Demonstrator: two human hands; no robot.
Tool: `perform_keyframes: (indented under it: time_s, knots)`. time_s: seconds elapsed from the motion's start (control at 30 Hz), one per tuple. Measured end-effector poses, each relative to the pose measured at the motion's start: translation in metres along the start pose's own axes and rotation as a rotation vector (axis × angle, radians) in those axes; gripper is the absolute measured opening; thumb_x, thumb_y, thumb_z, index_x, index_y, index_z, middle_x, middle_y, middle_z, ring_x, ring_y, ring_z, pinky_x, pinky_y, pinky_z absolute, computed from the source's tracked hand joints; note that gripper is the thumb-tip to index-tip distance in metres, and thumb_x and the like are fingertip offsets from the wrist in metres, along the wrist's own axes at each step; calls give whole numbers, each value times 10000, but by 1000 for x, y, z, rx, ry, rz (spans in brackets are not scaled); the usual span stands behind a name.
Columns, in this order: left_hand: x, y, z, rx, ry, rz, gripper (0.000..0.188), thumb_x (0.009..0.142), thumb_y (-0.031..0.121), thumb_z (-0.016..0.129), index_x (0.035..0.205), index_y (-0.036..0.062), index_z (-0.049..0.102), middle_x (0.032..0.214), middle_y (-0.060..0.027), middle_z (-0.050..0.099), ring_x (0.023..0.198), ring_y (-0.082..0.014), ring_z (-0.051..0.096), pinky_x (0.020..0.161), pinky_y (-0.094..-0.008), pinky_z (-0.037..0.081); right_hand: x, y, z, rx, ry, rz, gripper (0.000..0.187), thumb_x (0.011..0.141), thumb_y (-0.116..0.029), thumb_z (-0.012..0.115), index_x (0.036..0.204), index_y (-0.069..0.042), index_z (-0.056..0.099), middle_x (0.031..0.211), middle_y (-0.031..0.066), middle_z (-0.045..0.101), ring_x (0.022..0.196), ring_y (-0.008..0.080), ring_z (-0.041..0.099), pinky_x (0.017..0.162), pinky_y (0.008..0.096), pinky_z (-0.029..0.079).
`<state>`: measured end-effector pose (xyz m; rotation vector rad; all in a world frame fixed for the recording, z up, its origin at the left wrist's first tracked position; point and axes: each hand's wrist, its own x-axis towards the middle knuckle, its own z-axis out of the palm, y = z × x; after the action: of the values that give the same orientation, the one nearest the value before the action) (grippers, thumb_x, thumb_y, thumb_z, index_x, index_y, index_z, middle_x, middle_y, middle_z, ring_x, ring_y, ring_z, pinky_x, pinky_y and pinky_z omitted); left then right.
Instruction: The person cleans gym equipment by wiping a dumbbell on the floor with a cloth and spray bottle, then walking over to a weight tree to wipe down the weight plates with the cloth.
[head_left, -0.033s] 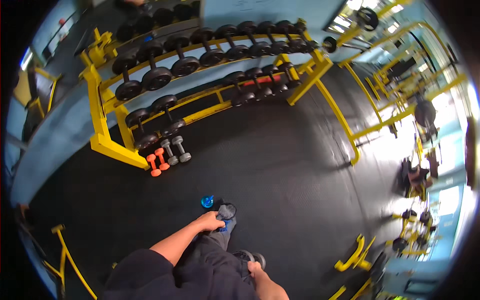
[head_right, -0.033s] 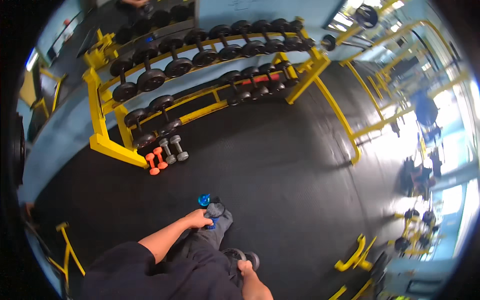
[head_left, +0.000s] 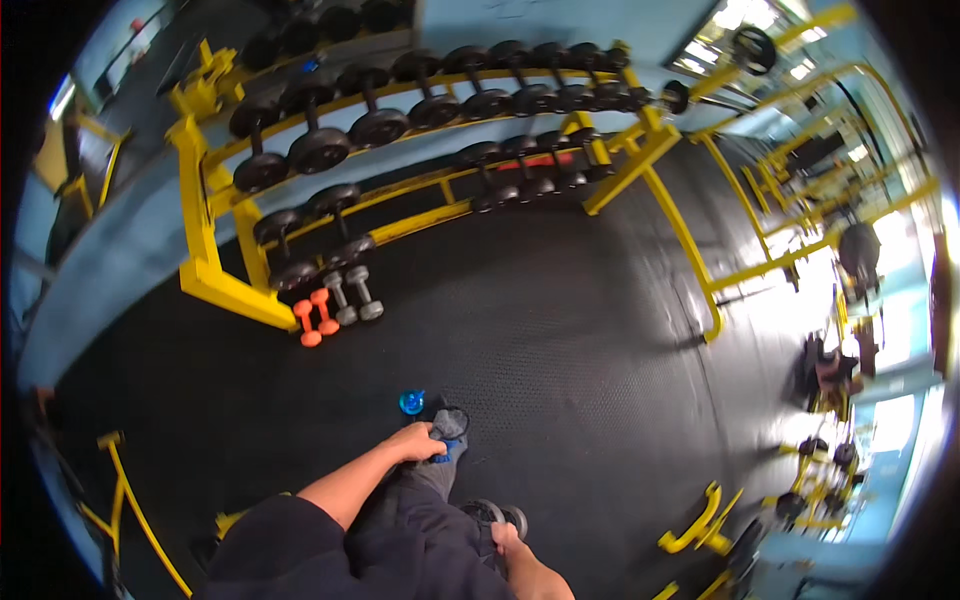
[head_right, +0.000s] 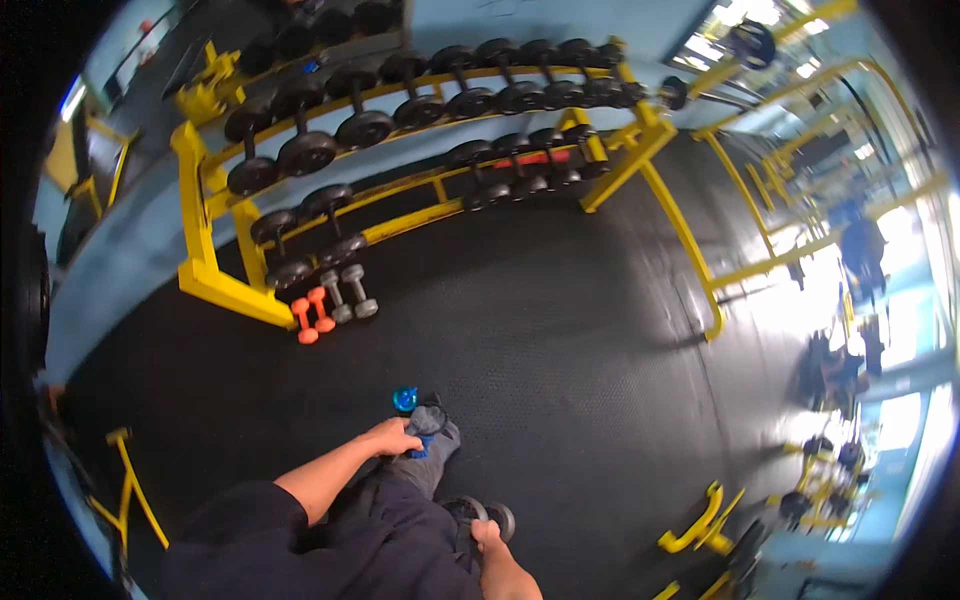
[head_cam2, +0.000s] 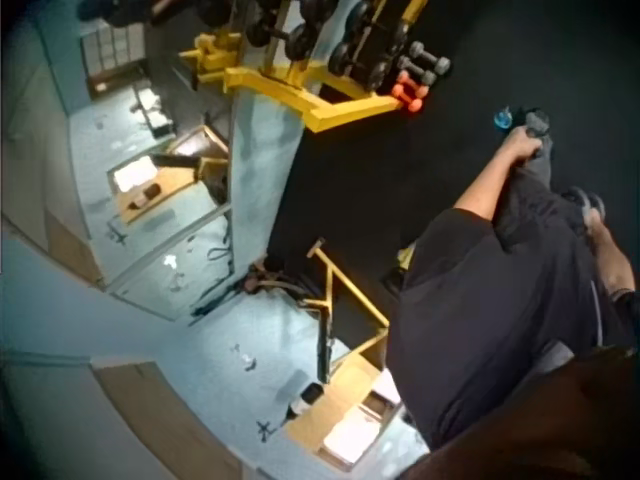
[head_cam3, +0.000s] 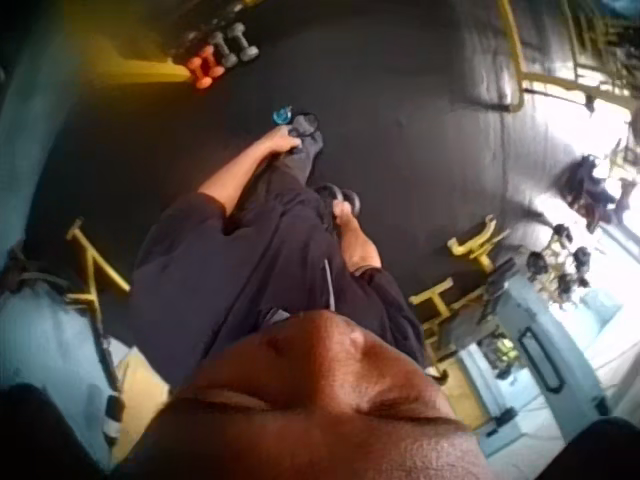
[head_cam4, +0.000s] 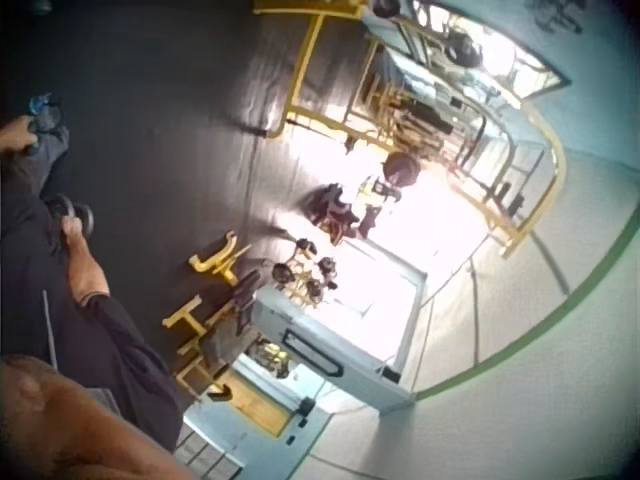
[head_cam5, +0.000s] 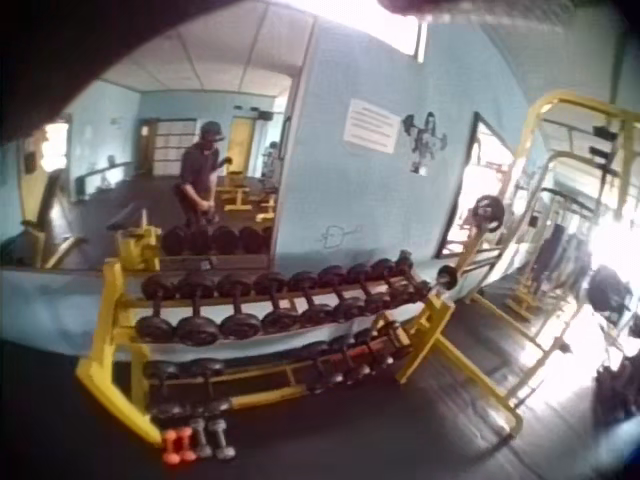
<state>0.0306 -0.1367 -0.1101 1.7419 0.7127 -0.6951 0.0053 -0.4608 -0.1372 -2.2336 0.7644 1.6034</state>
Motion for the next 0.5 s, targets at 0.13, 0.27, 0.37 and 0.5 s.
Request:
perform_keyframes:
  time_s: [0.13, 0.27, 0.37, 0.5]
  knots:
    - [33, 40, -13, -2, -5, -156, 670, 695, 360, 665, 1241, -19, 581, 1211, -242, 615, 1105, -355, 607, 939, -387, 471, 51, -49, -69, -177, -20, -85, 519, 646, -131, 697, 1035, 181, 554, 889, 241, 656, 629, 319, 645, 521, 423, 496]
    - [44, 54, -26, -82, -16, -341, 691, 695, 387, 658, 1239, -32, 578, 1196, -239, 623, 1105, -342, 612, 930, -383, 474, 50, -145, -114, -281, 6, -196, 510, 632, -118, 703, 999, 173, 501, 761, 245, 651, 510, 333, 619, 511, 433, 508]
    - [58, 38, -14, -179, 93, -308, 637, 685, 381, 660, 1192, -1, 615, 1085, -214, 668, 1023, -336, 639, 875, -386, 486, 105, -198, -139, -365, 78, -373, 634, 645, -154, 685, 1147, 155, 453, 983, 282, 660, 934, 368, 668, 769, 389, 542]
    - [44, 53, -17, -475, 209, -317, 538, 673, 322, 680, 1092, -16, 657, 1027, -194, 684, 963, -301, 655, 834, -385, 493, 146, -288, -153, -671, 57, -493, 752, 670, -266, 642, 1305, 76, 429, 1166, 287, 613, 1141, 388, 582, 994, 388, 449]
